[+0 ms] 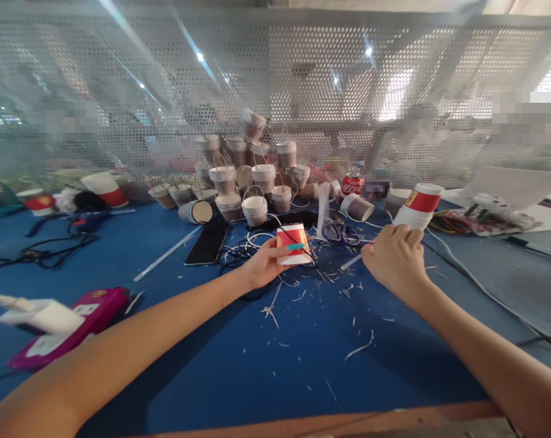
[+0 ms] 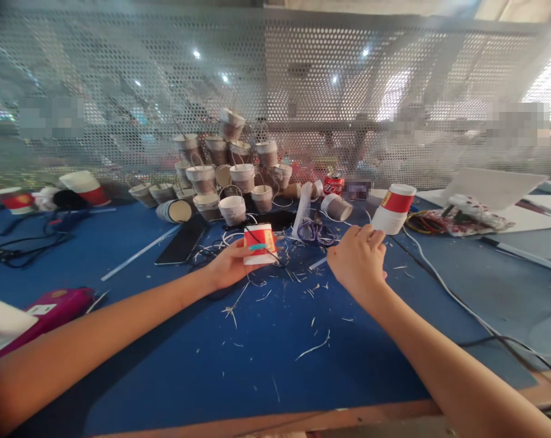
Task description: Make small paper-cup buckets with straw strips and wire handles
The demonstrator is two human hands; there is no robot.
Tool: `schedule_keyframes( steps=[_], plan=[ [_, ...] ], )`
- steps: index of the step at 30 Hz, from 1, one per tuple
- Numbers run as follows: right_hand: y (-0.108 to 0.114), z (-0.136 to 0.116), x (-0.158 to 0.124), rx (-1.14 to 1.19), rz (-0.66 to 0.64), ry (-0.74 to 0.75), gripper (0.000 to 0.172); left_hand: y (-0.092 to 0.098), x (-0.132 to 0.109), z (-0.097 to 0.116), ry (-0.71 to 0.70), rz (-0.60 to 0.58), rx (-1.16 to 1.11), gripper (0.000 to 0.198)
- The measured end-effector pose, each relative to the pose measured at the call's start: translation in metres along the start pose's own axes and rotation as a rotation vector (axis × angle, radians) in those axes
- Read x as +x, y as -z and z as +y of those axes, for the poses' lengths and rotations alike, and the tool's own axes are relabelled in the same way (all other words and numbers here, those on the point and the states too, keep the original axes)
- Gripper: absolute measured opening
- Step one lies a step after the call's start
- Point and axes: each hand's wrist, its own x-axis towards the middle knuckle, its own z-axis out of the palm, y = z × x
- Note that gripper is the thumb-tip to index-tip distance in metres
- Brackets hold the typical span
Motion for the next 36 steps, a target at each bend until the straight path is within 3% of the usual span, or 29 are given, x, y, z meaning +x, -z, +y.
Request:
schedule_keyframes(
  steps=[3,7,11,17,21,24,28,32,36],
  plan=[
    [0.015,-0.015,-0.003,0.180,0.016,0.177,0.029,-0.001,0.000,-0.001,-0.017,-0.003,0.003,0.039],
    [0.019,-0.030,-0.014,0.579,-0.227,0.428,0.021,-0.002,0.000,-0.004,-0.074,0.028,0.028,0.041],
    [0.009,-0.038,-0.027,0.787,-0.388,0.497,0.017,-0.005,-0.001,-0.005,-0.108,0.059,0.055,0.040],
    [0.010,-0.040,-0.023,0.906,-0.574,0.366,0.018,-0.009,-0.002,-0.004,-0.111,0.040,0.071,0.042],
    [0.016,-0.036,-0.017,1.132,-0.681,0.328,0.040,-0.011,-0.002,-0.004,-0.117,0.054,0.107,0.042],
    [0.015,-0.034,-0.016,1.277,-0.647,0.278,0.046,-0.011,-0.002,-0.005,-0.114,0.061,0.117,0.041],
    [0.012,-0.038,-0.012,1.435,-0.575,0.140,0.038,-0.009,-0.001,-0.006,-0.128,0.032,0.109,0.044],
    [0.010,-0.048,0.005,1.529,-0.545,0.002,0.038,-0.006,-0.002,-0.006,-0.126,0.001,0.062,0.052],
    [0.004,-0.057,0.026,1.684,-0.528,-0.071,0.042,-0.007,-0.003,-0.005,-0.138,0.059,0.053,0.050]
  ],
)
